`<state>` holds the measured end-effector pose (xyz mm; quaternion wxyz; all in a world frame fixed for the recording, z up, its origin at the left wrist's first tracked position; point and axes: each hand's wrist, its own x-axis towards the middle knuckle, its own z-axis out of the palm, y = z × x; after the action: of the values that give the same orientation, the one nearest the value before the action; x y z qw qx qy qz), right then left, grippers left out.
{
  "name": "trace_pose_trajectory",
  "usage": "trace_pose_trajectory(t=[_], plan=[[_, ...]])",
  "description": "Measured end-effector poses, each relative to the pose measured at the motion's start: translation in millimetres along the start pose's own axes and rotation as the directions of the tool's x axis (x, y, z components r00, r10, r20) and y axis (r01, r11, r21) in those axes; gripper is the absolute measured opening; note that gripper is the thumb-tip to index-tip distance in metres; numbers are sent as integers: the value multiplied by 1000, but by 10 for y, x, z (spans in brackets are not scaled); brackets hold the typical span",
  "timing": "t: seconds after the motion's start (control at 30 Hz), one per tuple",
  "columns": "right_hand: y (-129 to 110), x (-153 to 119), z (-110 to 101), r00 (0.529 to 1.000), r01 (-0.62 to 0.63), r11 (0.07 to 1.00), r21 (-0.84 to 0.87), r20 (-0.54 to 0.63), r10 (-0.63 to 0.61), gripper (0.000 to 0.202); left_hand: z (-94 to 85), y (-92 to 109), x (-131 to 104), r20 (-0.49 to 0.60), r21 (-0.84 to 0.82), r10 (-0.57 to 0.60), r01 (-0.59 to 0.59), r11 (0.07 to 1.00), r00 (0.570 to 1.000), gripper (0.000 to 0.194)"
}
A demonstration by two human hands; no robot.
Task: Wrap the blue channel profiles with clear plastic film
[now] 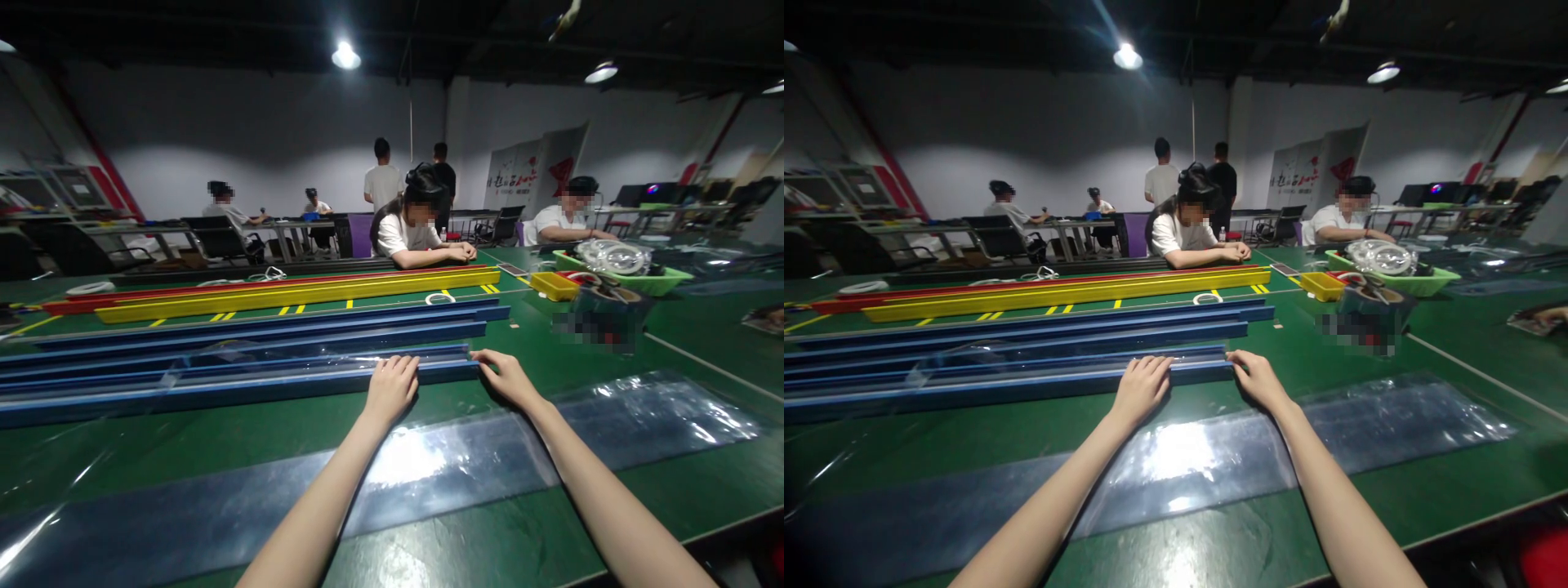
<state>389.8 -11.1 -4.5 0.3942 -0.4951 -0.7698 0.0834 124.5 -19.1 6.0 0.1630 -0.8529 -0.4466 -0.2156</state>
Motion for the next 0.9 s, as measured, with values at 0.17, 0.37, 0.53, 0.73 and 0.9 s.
trace_pose_trajectory(t=[0.17,0.37,0.53,0.73,0.9], plan=[[19,-9,8,999,-37,999,-4,29,37,30,-2,5,16,33,7,-22,22,1000,999,32],[36,-21,20,993,-85,996,-1,84,85,30,-11,20,11,67,-35,-53,55,998,996,31],[48,-34,33,989,-96,995,-21,114,98,28,-60,28,30,144,-35,-71,77,996,987,30],[24,-37,30,990,-94,995,-42,105,98,27,-133,33,62,217,-22,-108,115,993,970,31],[23,-31,33,988,-102,994,-45,110,106,27,-142,27,75,237,-15,-127,135,991,963,33]])
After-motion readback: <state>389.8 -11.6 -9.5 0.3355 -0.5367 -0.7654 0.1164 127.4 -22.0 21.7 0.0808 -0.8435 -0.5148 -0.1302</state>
